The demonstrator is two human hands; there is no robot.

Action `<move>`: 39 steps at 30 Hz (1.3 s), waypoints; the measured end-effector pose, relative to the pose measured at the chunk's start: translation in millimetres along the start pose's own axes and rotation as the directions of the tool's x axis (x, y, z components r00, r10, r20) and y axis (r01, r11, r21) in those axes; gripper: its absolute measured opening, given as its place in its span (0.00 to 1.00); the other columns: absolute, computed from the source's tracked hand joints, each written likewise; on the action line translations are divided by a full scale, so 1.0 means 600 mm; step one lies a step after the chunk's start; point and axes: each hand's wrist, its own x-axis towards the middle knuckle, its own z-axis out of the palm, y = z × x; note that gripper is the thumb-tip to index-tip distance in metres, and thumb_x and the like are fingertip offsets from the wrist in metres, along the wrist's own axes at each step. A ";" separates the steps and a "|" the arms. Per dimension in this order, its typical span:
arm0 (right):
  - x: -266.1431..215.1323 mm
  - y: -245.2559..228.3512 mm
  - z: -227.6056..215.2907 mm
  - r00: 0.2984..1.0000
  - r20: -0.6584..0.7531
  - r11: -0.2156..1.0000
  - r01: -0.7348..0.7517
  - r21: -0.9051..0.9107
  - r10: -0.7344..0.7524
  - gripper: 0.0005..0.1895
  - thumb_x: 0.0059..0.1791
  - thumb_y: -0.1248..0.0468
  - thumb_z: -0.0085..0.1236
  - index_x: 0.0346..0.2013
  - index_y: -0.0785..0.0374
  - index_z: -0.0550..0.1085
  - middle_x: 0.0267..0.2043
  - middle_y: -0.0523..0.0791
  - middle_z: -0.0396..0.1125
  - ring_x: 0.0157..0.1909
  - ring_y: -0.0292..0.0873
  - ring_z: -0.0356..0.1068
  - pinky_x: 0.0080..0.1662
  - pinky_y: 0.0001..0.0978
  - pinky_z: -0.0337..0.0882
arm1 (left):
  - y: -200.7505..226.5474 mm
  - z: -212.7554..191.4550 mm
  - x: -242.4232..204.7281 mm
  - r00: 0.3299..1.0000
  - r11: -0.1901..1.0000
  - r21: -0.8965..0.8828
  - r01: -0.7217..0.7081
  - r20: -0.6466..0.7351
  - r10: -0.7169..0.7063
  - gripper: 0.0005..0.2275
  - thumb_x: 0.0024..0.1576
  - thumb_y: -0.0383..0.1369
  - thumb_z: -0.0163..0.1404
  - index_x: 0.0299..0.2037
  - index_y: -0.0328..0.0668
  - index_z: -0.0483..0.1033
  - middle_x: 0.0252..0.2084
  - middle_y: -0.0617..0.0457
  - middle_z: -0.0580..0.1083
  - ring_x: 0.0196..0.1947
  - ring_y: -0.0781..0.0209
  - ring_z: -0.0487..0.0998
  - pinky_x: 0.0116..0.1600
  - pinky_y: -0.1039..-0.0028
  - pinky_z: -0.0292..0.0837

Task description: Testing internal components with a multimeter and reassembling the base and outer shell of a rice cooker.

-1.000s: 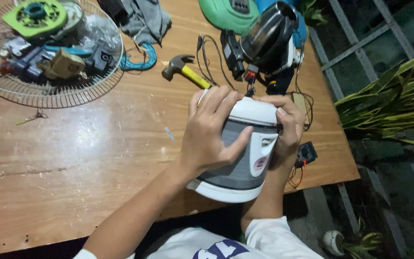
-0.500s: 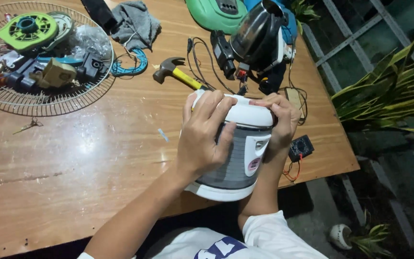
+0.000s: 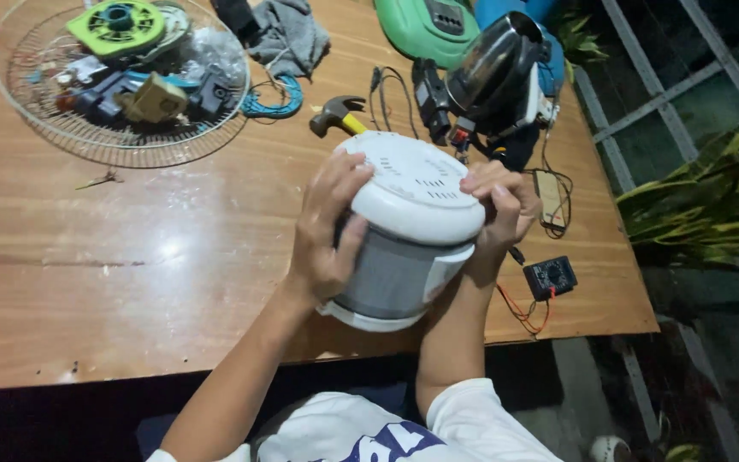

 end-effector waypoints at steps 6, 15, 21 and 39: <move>0.057 -0.001 0.064 0.986 0.164 0.945 0.072 -0.319 -0.020 0.18 0.51 0.57 0.48 0.29 0.69 0.77 0.32 0.56 0.72 0.38 0.45 0.67 0.42 0.33 0.63 | -0.044 -0.005 0.019 0.994 0.986 0.145 0.087 -0.076 -0.076 0.22 0.68 0.42 0.28 0.68 0.47 0.66 0.63 0.46 0.69 0.68 0.45 0.66 0.75 0.52 0.53; 0.084 -0.151 0.125 0.684 0.636 0.765 0.175 -0.620 0.358 0.28 0.48 0.50 0.53 0.57 0.63 0.77 0.58 0.52 0.72 0.59 0.58 0.69 0.64 0.48 0.57 | -0.005 0.011 -0.002 0.993 0.973 0.210 0.092 -0.087 -0.076 0.22 0.68 0.45 0.30 0.65 0.48 0.68 0.62 0.48 0.69 0.69 0.45 0.63 0.73 0.52 0.54; 0.071 -0.162 0.079 0.634 0.645 0.766 0.127 -0.631 0.427 0.31 0.46 0.54 0.58 0.63 0.63 0.72 0.65 0.53 0.68 0.67 0.58 0.65 0.68 0.55 0.52 | 0.008 0.031 -0.004 0.997 0.983 0.177 0.054 -0.058 -0.044 0.21 0.68 0.44 0.29 0.63 0.50 0.70 0.64 0.50 0.68 0.71 0.44 0.62 0.74 0.52 0.54; 0.054 -0.203 0.075 0.623 0.619 0.740 0.092 -0.666 0.479 0.26 0.52 0.64 0.54 0.65 0.64 0.69 0.66 0.53 0.67 0.71 0.61 0.61 0.71 0.62 0.42 | 0.004 0.045 -0.014 0.996 0.975 0.220 -0.028 -0.076 0.045 0.23 0.69 0.46 0.26 0.61 0.50 0.72 0.61 0.51 0.71 0.68 0.42 0.65 0.73 0.50 0.54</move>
